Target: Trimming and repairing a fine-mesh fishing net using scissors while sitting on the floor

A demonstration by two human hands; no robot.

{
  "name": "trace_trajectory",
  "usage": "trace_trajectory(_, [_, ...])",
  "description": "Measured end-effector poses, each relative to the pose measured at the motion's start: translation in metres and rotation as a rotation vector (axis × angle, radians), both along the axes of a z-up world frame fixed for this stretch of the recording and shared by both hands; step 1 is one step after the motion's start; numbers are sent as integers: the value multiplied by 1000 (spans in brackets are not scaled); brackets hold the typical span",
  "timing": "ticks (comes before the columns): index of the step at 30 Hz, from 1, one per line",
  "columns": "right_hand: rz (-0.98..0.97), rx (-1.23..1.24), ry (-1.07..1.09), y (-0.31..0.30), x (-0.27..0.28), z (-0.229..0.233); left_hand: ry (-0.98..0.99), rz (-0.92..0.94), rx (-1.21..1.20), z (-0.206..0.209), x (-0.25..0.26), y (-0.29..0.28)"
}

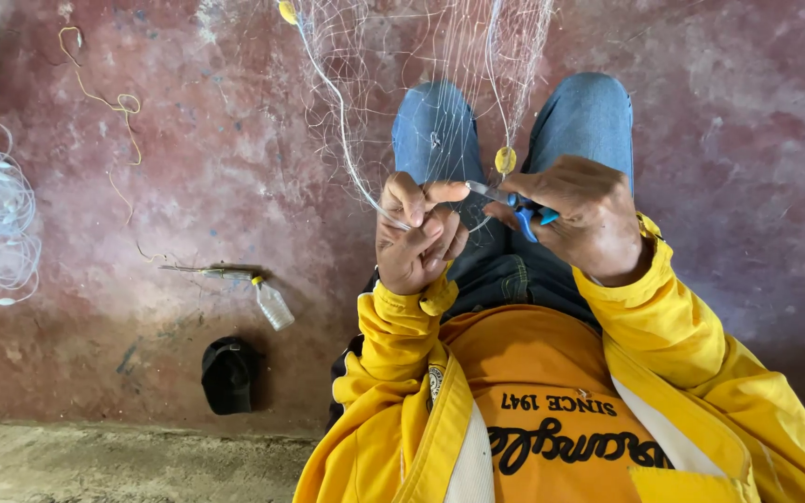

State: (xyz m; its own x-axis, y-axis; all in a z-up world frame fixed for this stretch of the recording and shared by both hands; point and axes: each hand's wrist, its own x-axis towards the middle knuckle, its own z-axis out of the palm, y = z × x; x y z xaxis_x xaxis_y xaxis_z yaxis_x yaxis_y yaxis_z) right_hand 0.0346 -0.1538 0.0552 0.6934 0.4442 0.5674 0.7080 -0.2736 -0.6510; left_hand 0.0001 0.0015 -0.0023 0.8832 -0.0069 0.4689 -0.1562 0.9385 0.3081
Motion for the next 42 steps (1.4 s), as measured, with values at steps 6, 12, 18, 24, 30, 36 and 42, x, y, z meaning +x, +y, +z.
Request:
trace_trajectory(6, [37,108,238,-11,1,-8,7,-45,-49,5,1,2])
trace_trajectory(12, [83,93,448,-21,23,-21,-6,-147,-136,3,2,3])
trace_trajectory(18, [121,-85,342,-2,13,-27,-109,-303,-239,10,20,17])
trace_trajectory(24, [58,10,334,-34,-3,-42,1,-397,-266,-14,55,46])
trace_trajectory(30, [-1,-87,386,-63,-21,-36,431,-483,2,-1,77,29])
trace_trajectory(36, [-46,-22,472,-76,-32,-40,165,-346,317,6,85,6])
trace_trajectory(42, [-38,-1,456,-75,-34,-39,183,-54,-44,0,55,-9])
